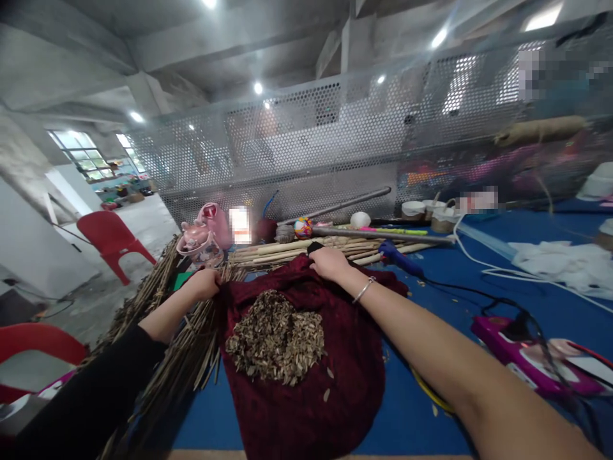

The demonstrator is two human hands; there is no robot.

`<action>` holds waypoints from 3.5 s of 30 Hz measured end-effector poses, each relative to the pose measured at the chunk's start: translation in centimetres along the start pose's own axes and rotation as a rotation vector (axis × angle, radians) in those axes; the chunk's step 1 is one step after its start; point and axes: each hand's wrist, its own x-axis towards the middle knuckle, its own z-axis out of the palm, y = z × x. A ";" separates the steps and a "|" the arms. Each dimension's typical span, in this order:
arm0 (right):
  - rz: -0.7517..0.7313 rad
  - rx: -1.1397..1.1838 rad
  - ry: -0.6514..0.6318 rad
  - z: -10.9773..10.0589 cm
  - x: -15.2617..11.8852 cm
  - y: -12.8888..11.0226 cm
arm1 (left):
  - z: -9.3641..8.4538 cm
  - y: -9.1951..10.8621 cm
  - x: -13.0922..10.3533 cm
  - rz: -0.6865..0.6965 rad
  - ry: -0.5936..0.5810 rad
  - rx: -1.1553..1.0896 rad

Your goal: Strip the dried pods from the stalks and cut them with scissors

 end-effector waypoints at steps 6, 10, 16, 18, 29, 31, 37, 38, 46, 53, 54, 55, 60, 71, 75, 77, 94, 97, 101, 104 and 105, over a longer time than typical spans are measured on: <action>0.149 -0.010 0.152 -1.5 0.2 3.2 | -0.2 0.3 1.3 -0.077 0.166 -0.113; 0.233 -0.005 0.208 -2.1 0.1 4.0 | 0.4 2.7 2.5 -0.143 0.267 -0.191; -0.040 0.150 0.033 -0.8 -1.5 0.7 | 2.2 7.1 0.7 -0.170 0.572 -0.420; -0.121 0.208 -0.076 0.0 -1.8 0.0 | 3.1 8.3 -0.9 -0.096 0.590 -0.533; -0.061 0.217 -0.180 2.3 0.1 -0.4 | 6.9 10.7 -7.3 -0.078 0.368 -0.629; -0.047 0.212 -0.174 2.3 0.3 -0.8 | 7.0 10.4 -7.2 -0.066 0.359 -0.686; 0.024 0.241 -0.050 2.3 2.5 -1.0 | 7.2 10.0 -6.6 -0.076 0.366 -0.838; 0.045 0.249 -0.029 2.3 3.1 -0.8 | 7.2 10.0 -6.5 -0.071 0.366 -0.843; 0.223 0.311 0.039 1.8 6.4 0.3 | 7.1 10.1 -6.7 -0.057 0.331 -0.801; 0.168 0.275 0.031 0.4 7.5 -0.3 | 6.9 10.1 -6.8 -0.063 0.345 -0.738; 0.160 0.251 0.037 0.2 7.4 -0.4 | 6.4 9.7 -6.6 -0.074 0.378 -0.726; 0.155 0.229 0.040 0.1 7.2 -0.5 | 5.8 9.3 -6.3 -0.087 0.421 -0.705; 0.173 0.161 0.015 0.6 6.1 -0.7 | 0.9 7.1 -3.3 -0.132 0.364 -0.390; 0.176 0.138 -0.027 2.2 5.6 -0.2 | 2.0 4.7 -3.7 -0.285 0.098 -0.266; 0.164 0.142 -0.028 2.2 5.5 -0.2 | 2.1 3.6 -3.7 -0.385 0.120 -0.215; 0.167 0.149 -0.027 2.2 5.4 -0.2 | 1.6 3.4 -3.9 -0.384 0.124 -0.202; 0.208 0.208 0.005 2.3 4.4 0.2 | -1.2 3.7 -9.8 -0.260 0.348 -0.265; 0.198 0.229 0.023 2.4 4.5 0.4 | -1.8 5.4 -3.3 -0.145 0.256 -0.126; 0.179 0.257 0.066 2.7 4.6 0.9 | 0.7 5.3 2.5 -0.104 0.253 -0.061; 0.173 0.276 0.101 2.9 4.8 1.2 | 2.6 4.2 4.0 -0.068 0.275 -0.036; 0.172 0.279 0.106 3.0 4.9 1.2 | 2.9 3.8 4.1 -0.059 0.281 -0.033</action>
